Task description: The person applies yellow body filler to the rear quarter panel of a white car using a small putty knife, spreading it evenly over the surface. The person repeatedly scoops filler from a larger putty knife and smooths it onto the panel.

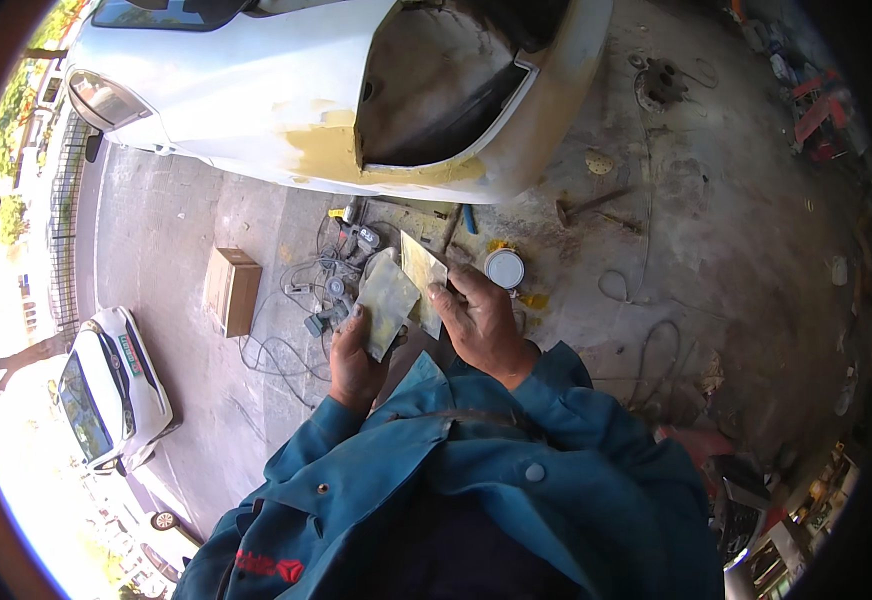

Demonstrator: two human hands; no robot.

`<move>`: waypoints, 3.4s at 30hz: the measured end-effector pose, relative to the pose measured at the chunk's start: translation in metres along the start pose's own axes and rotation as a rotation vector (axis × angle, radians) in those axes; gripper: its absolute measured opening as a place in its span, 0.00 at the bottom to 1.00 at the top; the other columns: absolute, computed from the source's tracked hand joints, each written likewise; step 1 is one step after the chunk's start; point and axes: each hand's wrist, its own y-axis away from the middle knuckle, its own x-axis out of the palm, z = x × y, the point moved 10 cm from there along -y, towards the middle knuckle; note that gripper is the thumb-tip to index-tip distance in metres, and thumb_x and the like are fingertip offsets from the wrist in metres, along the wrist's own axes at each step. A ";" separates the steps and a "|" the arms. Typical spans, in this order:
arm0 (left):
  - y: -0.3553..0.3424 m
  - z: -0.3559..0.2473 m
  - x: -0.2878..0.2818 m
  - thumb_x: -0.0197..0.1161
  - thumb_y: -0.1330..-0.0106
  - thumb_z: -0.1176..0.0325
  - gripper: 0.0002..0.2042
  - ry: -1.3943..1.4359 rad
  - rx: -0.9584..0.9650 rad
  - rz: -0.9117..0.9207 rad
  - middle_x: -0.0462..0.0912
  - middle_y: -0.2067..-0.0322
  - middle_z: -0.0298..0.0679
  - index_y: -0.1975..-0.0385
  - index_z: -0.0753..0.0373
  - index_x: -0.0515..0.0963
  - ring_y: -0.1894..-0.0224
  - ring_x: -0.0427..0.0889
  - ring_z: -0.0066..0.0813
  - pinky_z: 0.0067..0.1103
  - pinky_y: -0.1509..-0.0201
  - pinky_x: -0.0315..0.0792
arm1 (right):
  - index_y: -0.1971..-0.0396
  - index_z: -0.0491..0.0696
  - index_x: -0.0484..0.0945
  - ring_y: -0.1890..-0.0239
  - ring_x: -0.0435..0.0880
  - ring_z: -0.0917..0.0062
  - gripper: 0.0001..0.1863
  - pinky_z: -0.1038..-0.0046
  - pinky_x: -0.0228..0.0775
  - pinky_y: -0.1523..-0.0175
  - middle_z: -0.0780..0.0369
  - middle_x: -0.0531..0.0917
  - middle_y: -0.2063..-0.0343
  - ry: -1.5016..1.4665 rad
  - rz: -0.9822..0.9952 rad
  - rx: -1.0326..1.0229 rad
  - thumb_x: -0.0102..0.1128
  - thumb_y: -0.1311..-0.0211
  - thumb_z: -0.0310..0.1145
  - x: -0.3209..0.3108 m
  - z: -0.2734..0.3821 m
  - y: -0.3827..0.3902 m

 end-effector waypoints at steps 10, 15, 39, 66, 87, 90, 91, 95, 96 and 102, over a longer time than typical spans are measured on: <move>0.041 0.037 0.032 0.57 0.17 0.60 0.19 -0.014 0.009 0.014 0.87 0.48 0.47 0.39 0.70 0.77 0.50 0.89 0.40 0.36 0.47 0.84 | 0.44 0.43 0.85 0.60 0.85 0.54 0.15 0.59 0.79 0.55 0.53 0.83 0.62 0.401 0.118 -0.218 0.62 0.28 0.24 -0.039 -0.008 0.088; 0.031 0.039 0.049 0.58 0.17 0.61 0.20 -0.082 0.001 0.097 0.87 0.47 0.46 0.38 0.72 0.76 0.49 0.88 0.38 0.34 0.43 0.83 | 0.57 0.40 0.84 0.63 0.85 0.47 0.10 0.54 0.77 0.57 0.48 0.85 0.66 0.332 -0.268 0.013 0.62 0.28 0.32 -0.111 -0.085 0.112; -0.033 -0.158 -0.362 0.58 0.19 0.61 0.19 -0.281 0.089 -0.452 0.85 0.48 0.47 0.38 0.69 0.77 0.53 0.89 0.44 0.40 0.52 0.89 | 0.60 0.40 0.86 0.61 0.86 0.44 0.15 0.55 0.78 0.56 0.43 0.87 0.66 0.330 -0.437 0.079 0.63 0.31 0.38 0.077 -0.152 -0.141; 0.154 -0.022 -0.523 0.55 0.18 0.55 0.21 -0.303 0.015 -0.776 0.87 0.50 0.45 0.36 0.62 0.76 0.53 0.90 0.48 0.44 0.52 0.86 | 0.70 0.41 0.83 0.64 0.85 0.41 0.14 0.49 0.76 0.58 0.42 0.85 0.70 0.436 -0.353 0.057 0.61 0.35 0.38 0.115 -0.154 -0.189; 0.143 -0.002 -0.482 0.56 0.18 0.55 0.21 0.067 -0.003 -0.854 0.86 0.49 0.45 0.34 0.59 0.76 0.54 0.89 0.48 0.43 0.52 0.85 | 0.63 0.45 0.89 0.62 0.88 0.46 0.14 0.53 0.79 0.56 0.46 0.88 0.68 0.359 -0.285 0.104 0.62 0.33 0.40 0.106 -0.132 -0.192; 0.143 0.002 -0.485 0.56 0.18 0.55 0.21 0.082 -0.014 -0.855 0.86 0.49 0.46 0.33 0.58 0.75 0.54 0.89 0.49 0.43 0.52 0.86 | 0.63 0.43 0.88 0.64 0.89 0.49 0.14 0.55 0.78 0.58 0.46 0.87 0.69 0.323 -0.287 0.090 0.63 0.33 0.40 0.105 -0.127 -0.191; 0.143 0.004 -0.486 0.56 0.18 0.55 0.21 0.083 -0.012 -0.855 0.86 0.49 0.46 0.33 0.58 0.75 0.55 0.89 0.49 0.43 0.52 0.86 | 0.62 0.42 0.88 0.66 0.89 0.52 0.15 0.56 0.77 0.59 0.46 0.87 0.70 0.328 -0.279 0.095 0.63 0.32 0.39 0.104 -0.127 -0.192; 0.142 0.008 -0.486 0.57 0.18 0.54 0.21 0.058 -0.009 -0.852 0.86 0.49 0.46 0.34 0.58 0.76 0.54 0.89 0.49 0.44 0.51 0.86 | 0.63 0.41 0.88 0.69 0.89 0.57 0.15 0.60 0.76 0.61 0.46 0.87 0.72 0.311 -0.271 0.118 0.64 0.32 0.39 0.102 -0.122 -0.191; 0.143 0.010 -0.490 0.57 0.19 0.54 0.21 0.070 -0.008 -0.851 0.86 0.49 0.46 0.34 0.59 0.76 0.54 0.90 0.49 0.44 0.51 0.86 | 0.63 0.40 0.88 0.70 0.88 0.60 0.15 0.60 0.76 0.61 0.47 0.87 0.72 0.310 -0.269 0.132 0.64 0.32 0.39 0.102 -0.120 -0.191; 0.140 0.018 -0.502 0.58 0.19 0.55 0.21 0.067 -0.024 -0.820 0.87 0.49 0.47 0.34 0.60 0.76 0.54 0.90 0.49 0.44 0.52 0.87 | 0.62 0.39 0.88 0.71 0.87 0.66 0.16 0.61 0.77 0.61 0.51 0.88 0.74 0.223 -0.307 0.146 0.64 0.31 0.39 0.091 -0.112 -0.190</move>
